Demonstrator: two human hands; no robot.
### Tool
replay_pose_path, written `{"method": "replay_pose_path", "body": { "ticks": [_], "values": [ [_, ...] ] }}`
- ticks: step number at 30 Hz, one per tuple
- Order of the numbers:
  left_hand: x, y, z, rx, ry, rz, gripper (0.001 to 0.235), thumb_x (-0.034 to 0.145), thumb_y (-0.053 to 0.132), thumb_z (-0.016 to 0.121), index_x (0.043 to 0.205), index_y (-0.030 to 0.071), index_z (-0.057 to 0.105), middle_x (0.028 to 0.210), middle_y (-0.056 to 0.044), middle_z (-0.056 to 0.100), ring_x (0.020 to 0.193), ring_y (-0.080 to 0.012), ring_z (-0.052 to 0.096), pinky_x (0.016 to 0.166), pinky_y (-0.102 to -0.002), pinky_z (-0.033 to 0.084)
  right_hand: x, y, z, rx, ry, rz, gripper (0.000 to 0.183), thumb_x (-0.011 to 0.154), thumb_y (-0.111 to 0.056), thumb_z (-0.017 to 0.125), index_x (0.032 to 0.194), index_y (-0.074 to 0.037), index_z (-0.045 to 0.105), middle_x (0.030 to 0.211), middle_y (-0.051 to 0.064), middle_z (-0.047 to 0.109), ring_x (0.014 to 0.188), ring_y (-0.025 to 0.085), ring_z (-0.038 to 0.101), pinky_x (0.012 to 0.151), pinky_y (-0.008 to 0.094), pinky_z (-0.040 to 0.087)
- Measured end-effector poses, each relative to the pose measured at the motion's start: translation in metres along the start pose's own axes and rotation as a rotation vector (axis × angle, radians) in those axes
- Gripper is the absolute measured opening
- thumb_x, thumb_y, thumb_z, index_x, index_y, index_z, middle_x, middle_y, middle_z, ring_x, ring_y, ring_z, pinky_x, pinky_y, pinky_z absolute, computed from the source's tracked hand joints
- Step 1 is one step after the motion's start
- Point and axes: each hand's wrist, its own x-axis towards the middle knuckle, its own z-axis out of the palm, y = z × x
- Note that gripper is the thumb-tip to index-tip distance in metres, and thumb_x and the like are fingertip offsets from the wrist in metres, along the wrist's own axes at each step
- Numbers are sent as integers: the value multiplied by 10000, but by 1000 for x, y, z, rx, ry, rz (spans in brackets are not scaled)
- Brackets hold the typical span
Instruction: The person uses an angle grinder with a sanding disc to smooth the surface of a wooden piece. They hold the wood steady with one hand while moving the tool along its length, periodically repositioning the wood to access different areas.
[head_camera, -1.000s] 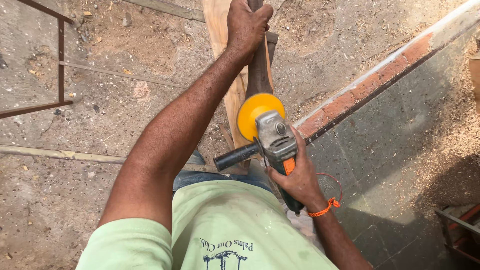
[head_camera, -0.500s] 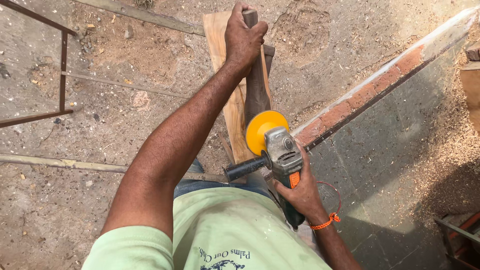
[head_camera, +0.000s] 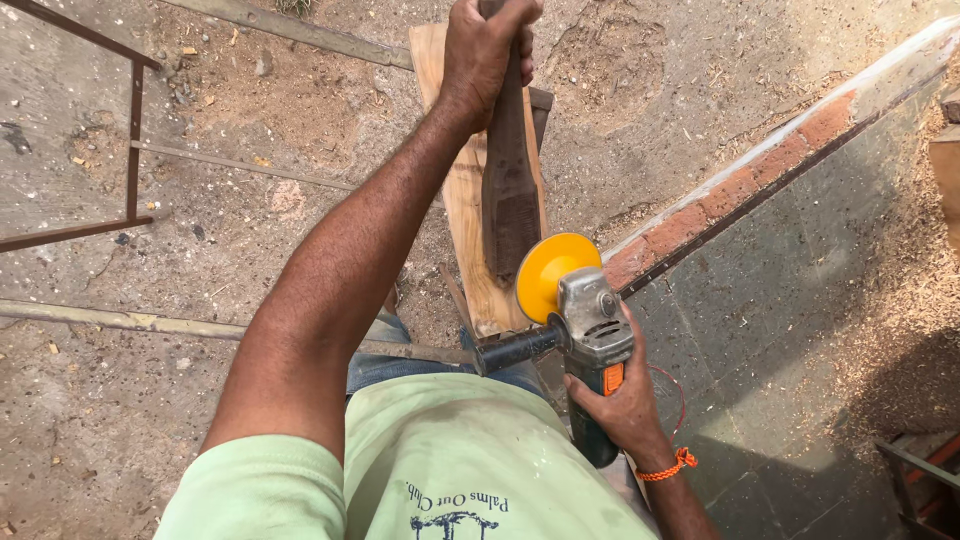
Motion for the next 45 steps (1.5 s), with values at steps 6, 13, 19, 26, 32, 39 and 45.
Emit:
{"method": "replay_pose_path", "body": {
  "ticks": [6, 13, 19, 26, 32, 39, 45],
  "values": [
    [7, 0, -16, -140, -59, -59, 363, 888, 471, 600, 861, 109, 607, 605, -22, 587, 531, -138, 618, 546, -385, 611, 30, 8, 11, -63, -22, -180, 1140, 703, -113, 879, 1609, -109, 187, 1478, 246, 502, 1350, 333, 549, 1118, 459, 471],
    [15, -19, -37, -227, -156, -108, 502, 930, 612, 530, 887, 116, 597, 624, -11, 572, 568, -136, 621, 594, -385, 635, 43, -3, 23, -54, -110, -224, 1160, 697, -137, 889, 1604, -101, 167, 1474, 252, 509, 1337, 359, 571, 1107, 472, 474],
    [12, -22, -40, -212, -165, -114, 523, 940, 631, 514, 904, 116, 592, 636, -16, 586, 590, -132, 638, 606, -356, 636, 64, -19, 28, -116, -103, -256, 1116, 729, -152, 868, 1611, -105, 185, 1427, 237, 586, 1315, 334, 626, 1096, 445, 508],
    [6, 6, -34, -186, -127, -109, 391, 912, 493, 570, 836, 110, 569, 600, -11, 549, 535, -136, 609, 547, -367, 612, 56, -15, 23, -141, -62, -345, 1123, 710, -111, 874, 1594, -91, 181, 1488, 281, 507, 1354, 364, 561, 1105, 464, 469],
    [6, 5, -31, -163, -172, -65, 401, 915, 529, 561, 858, 133, 568, 614, 0, 550, 561, -118, 620, 580, -362, 636, 60, -13, 27, -104, -64, -212, 1117, 724, -129, 844, 1612, -114, 166, 1421, 224, 589, 1302, 321, 630, 1076, 443, 521],
    [6, 2, -28, -159, -179, -69, 444, 916, 572, 524, 850, 135, 573, 619, -3, 568, 564, -118, 629, 589, -361, 645, 66, -11, 30, -97, -96, -219, 1108, 733, -130, 857, 1611, -118, 181, 1395, 215, 603, 1278, 315, 644, 1057, 435, 539],
    [3, 14, -32, -163, -164, -74, 394, 875, 505, 586, 815, 116, 569, 594, -1, 538, 546, -127, 605, 558, -374, 624, 43, 8, 17, -102, -69, -164, 1118, 697, -104, 859, 1595, -97, 193, 1397, 218, 587, 1265, 314, 632, 1062, 440, 518]
  ]
}}
